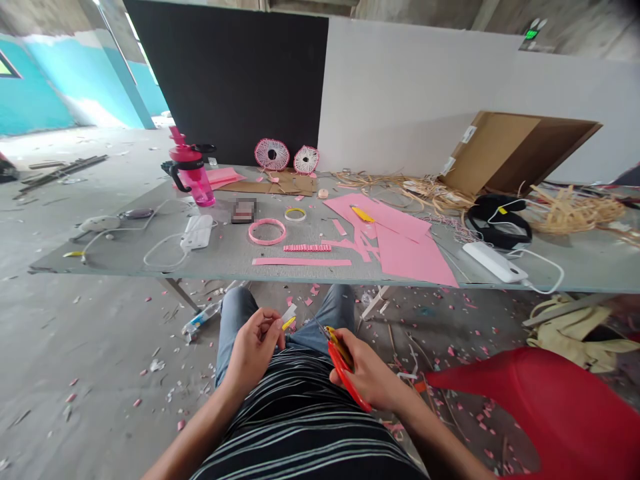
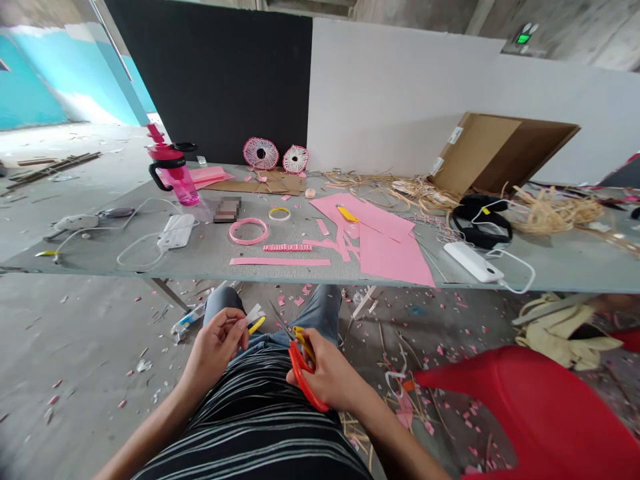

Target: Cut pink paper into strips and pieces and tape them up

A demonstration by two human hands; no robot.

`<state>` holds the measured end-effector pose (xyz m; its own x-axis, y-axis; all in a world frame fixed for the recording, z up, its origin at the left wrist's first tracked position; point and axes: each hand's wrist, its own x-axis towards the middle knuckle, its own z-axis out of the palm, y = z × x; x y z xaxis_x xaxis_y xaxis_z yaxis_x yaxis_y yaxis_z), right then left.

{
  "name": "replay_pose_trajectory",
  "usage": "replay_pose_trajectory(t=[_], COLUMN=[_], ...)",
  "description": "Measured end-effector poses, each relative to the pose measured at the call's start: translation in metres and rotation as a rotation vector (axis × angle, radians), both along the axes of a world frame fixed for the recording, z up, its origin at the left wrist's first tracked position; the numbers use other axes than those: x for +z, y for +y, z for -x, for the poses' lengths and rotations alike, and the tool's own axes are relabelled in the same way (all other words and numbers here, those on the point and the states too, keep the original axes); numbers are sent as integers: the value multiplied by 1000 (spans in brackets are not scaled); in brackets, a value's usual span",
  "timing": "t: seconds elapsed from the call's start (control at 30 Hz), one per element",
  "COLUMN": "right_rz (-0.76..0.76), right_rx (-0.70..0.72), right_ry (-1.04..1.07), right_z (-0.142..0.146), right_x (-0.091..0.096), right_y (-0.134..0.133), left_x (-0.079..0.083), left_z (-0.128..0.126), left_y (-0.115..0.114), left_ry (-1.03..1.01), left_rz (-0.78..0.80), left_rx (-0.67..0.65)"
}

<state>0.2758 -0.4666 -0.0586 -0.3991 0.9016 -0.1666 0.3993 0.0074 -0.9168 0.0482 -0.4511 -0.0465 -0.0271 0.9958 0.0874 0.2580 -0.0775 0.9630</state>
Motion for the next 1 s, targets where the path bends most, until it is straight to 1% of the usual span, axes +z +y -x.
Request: replay_pose_trajectory(t=[0.1,0.2,0.37,0.67,0.83,1.0], right_rz=[7,11,-12,-47,-74,-101], right_rx=[49,77,51,43,45,7], right_ry=[-79,-79,-81,-93,-88,-108], right_z=[2,6,8,7,5,2], right_x=[2,0,-5,-9,-15,-23], right_y=[-2,-5,-5,-5,-4,-3], left_x=[-2,-5,-6,-3,-3,-3], left_z=[-1,-4,-6,-7,-7,-7], left_y=[0,0,-1,-2,-2,-2], left_ry=[6,21,53,60,68,77], left_rz=[-3,-5,-15,2,5,-5], left_rx=[-9,-35,-63,-58,-56,-52])
